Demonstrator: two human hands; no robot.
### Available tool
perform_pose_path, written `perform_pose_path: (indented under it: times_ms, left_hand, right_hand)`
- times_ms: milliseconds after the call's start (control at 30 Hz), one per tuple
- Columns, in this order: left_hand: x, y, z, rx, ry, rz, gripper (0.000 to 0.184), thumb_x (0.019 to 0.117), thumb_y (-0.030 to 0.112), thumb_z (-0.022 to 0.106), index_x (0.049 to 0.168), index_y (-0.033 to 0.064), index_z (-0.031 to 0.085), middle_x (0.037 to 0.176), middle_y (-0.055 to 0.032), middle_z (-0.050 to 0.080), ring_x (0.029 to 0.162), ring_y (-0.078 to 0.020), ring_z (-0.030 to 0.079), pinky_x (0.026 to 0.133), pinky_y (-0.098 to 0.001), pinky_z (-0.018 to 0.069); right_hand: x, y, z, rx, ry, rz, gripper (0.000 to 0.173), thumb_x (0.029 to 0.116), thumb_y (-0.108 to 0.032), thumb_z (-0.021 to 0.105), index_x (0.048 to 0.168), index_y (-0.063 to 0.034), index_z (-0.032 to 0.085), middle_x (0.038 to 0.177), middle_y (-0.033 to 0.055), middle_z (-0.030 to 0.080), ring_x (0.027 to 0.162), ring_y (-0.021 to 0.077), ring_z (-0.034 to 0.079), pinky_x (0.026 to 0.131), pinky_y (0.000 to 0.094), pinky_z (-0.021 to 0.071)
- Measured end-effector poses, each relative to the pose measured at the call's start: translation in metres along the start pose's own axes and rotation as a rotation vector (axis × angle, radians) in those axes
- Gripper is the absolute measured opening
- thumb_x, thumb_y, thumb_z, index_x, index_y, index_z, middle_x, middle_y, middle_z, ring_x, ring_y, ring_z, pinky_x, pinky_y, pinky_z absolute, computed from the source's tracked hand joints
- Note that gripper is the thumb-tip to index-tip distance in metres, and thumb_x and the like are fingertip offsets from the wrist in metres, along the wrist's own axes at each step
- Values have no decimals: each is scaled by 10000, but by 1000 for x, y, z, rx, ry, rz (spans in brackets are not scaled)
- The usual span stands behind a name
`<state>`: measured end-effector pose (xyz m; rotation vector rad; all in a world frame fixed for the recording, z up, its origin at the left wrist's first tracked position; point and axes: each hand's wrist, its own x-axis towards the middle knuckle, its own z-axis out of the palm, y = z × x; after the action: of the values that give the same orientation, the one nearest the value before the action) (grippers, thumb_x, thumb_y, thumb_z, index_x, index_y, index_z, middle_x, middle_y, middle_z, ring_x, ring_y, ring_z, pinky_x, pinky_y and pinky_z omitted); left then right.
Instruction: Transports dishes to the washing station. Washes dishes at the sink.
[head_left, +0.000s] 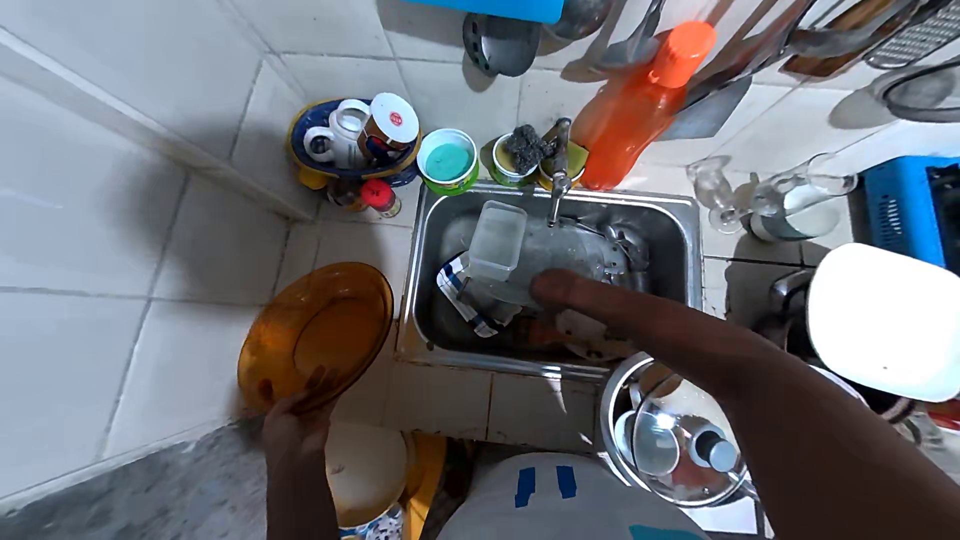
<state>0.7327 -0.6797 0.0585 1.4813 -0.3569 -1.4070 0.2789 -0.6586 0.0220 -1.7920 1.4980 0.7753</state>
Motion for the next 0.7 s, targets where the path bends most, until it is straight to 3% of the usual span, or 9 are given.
perform_pose_path:
  times_ms: [67, 133, 200, 233, 300, 433, 567, 633, 700]
  left_hand:
    - [11, -7, 0, -11, -6, 20, 431, 983, 5, 375, 1402, 104, 382, 1151, -155, 682, 967, -300, 722, 803, -510, 619]
    - [23, -14, 2, -14, 13, 55, 364, 1027, 42, 386, 1385, 101, 409, 1095, -135, 688, 916, -267, 721, 771, -491, 622]
    - [32, -18, 4, 89, 51, 97, 490, 1067, 69, 406, 1523, 197, 282, 1183, -117, 632, 964, -234, 694, 779, -466, 609]
    - [37, -21, 5, 154, 82, 110, 548, 1071, 78, 429, 1564, 216, 233, 1262, -133, 595, 1014, -238, 675, 799, -467, 600]
    - [47, -28, 6, 280, 169, 131, 589, 1046, 87, 508, 1576, 177, 269, 1352, -173, 541, 1075, -255, 636, 829, -461, 580]
    - [58, -37, 3, 442, 297, 141, 530, 1021, 150, 574, 1512, 51, 402, 1408, -217, 523, 1190, -292, 579, 936, -482, 530]
    - [43, -48, 12, 389, 324, 155, 599, 1050, 190, 538, 1568, 40, 276, 1462, -231, 475, 1255, -306, 550, 1006, -475, 509]
    - [26, -55, 20, 350, 370, 149, 540, 1088, 276, 466, 1552, 50, 308, 1365, -208, 535, 1115, -266, 598, 904, -443, 540]
    - [0, -66, 34, 275, 357, 82, 444, 1117, 362, 369, 1450, 69, 384, 1099, -108, 548, 830, -174, 589, 710, -361, 544]
  right_hand:
    - [5, -3, 4, 25, 22, -6, 322, 920, -102, 710, 1232, -29, 672, 1127, 214, 695, 1061, 419, 673, 878, 639, 537]
    - [14, -6, 11, 58, 54, 4, 480, 889, -153, 745, 1345, -86, 613, 1124, 197, 695, 1045, 410, 678, 860, 630, 544]
    - [17, -13, 16, 109, 98, 25, 459, 855, -186, 773, 1279, -72, 639, 1069, 189, 704, 998, 401, 689, 826, 633, 552]
    - [15, -18, 14, 140, 110, 37, 384, 880, -198, 748, 1217, -39, 658, 1061, 197, 704, 1000, 402, 686, 835, 634, 545]
    - [14, -28, 5, 201, 85, 77, 293, 992, -209, 630, 1172, 21, 658, 1126, 237, 690, 1080, 427, 671, 902, 640, 526]
    - [23, -44, 0, 215, -6, 147, 276, 1038, -129, 491, 1154, 55, 661, 1195, 260, 669, 1125, 440, 658, 899, 644, 528]
    - [17, -41, -2, 172, -32, 107, 282, 1042, -145, 485, 1114, 49, 677, 1183, 252, 676, 1118, 428, 662, 888, 637, 528]
    - [14, -39, -1, 166, -40, 82, 279, 1043, -138, 490, 1142, 54, 666, 1213, 261, 662, 1142, 438, 649, 909, 642, 520]
    - [12, -42, -4, 154, -62, 89, 271, 1040, -108, 490, 1169, 65, 653, 1251, 271, 644, 1172, 447, 636, 922, 644, 517]
